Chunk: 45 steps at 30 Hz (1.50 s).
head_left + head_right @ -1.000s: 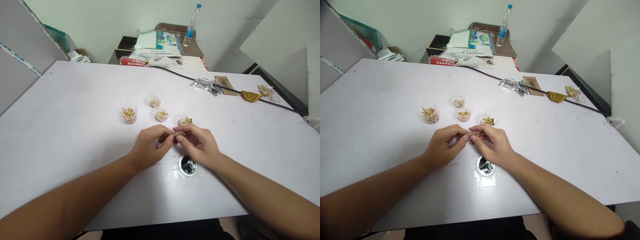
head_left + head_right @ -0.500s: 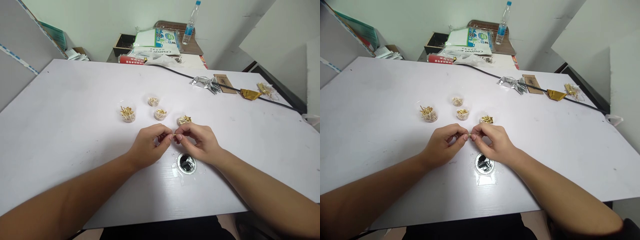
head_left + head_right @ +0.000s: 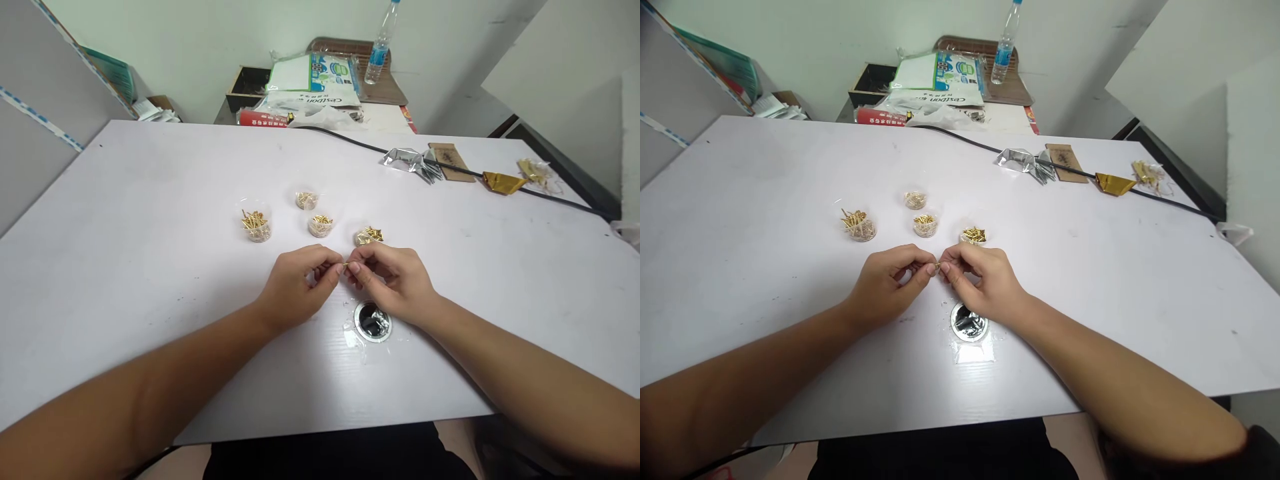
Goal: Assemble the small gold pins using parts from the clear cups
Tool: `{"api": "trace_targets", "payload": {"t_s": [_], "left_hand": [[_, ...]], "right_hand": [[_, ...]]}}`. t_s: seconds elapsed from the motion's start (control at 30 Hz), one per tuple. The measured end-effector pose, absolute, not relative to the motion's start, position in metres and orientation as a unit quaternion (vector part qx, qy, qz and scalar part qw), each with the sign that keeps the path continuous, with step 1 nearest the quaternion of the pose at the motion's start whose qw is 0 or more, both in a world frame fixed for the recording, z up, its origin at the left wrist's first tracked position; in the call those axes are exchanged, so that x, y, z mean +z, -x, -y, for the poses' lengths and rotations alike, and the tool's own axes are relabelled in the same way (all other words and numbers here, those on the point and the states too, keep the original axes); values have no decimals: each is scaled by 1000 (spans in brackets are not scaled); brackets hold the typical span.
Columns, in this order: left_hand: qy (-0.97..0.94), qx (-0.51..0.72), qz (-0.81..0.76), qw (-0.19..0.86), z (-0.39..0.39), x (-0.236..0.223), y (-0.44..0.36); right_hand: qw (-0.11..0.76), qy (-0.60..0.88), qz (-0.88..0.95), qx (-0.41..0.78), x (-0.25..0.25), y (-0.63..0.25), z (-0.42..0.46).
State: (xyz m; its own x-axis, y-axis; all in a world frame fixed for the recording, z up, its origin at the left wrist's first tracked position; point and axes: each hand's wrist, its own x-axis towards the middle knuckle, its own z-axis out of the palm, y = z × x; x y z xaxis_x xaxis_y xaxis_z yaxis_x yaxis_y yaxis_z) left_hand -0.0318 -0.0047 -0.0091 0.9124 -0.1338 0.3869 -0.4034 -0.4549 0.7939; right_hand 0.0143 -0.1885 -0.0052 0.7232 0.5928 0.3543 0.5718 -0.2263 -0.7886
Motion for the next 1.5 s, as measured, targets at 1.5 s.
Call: {"api": "trace_targets", "payload": {"t_s": [1.5], "left_hand": [[-726, -43, 190, 660, -1, -5, 30]], "right_hand": [[679, 501, 337, 418, -3, -36, 198]]}}
